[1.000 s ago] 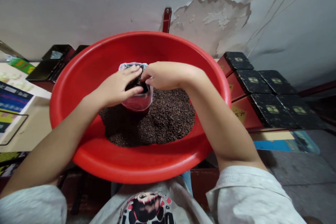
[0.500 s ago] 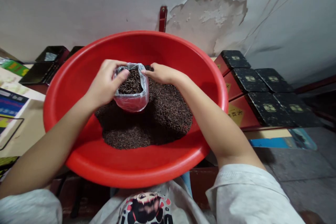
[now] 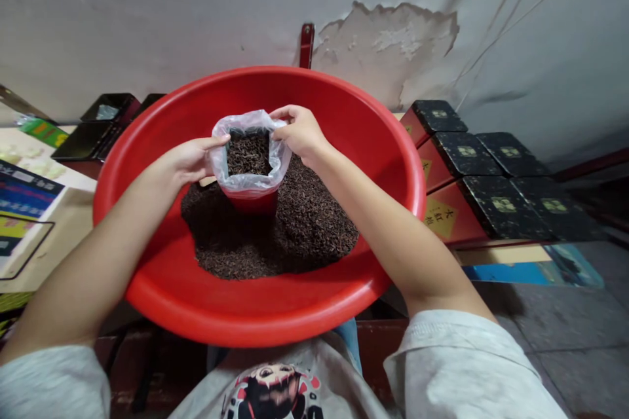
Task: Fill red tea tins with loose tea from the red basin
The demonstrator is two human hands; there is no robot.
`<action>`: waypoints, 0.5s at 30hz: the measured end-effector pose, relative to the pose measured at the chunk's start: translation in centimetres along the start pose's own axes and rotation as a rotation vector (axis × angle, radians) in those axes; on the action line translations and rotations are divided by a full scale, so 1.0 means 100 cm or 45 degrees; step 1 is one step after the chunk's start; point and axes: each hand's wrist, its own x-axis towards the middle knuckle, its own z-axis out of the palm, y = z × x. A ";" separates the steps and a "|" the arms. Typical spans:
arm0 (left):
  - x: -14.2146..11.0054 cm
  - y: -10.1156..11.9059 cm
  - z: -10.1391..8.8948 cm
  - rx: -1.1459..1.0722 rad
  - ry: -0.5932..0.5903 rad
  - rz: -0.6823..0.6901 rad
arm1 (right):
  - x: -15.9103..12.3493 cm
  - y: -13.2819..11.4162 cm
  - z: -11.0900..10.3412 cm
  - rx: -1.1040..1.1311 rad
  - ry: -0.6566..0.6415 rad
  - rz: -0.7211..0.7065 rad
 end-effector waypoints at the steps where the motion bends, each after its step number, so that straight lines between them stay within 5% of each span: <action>1: -0.004 0.004 0.002 -0.048 -0.007 -0.038 | -0.004 -0.004 0.000 -0.088 0.073 -0.113; 3: -0.011 0.013 0.005 -0.096 0.049 0.017 | -0.011 -0.009 -0.001 -0.264 0.178 -0.288; 7: -0.023 0.028 0.003 -0.136 0.269 0.465 | -0.014 -0.013 -0.008 -0.352 0.217 -0.355; 11: -0.033 0.035 0.002 -0.104 0.119 0.799 | -0.009 -0.019 -0.012 0.119 -0.111 -0.010; 15: -0.039 0.032 0.006 0.293 -0.019 0.994 | -0.010 -0.023 -0.008 0.460 -0.183 0.003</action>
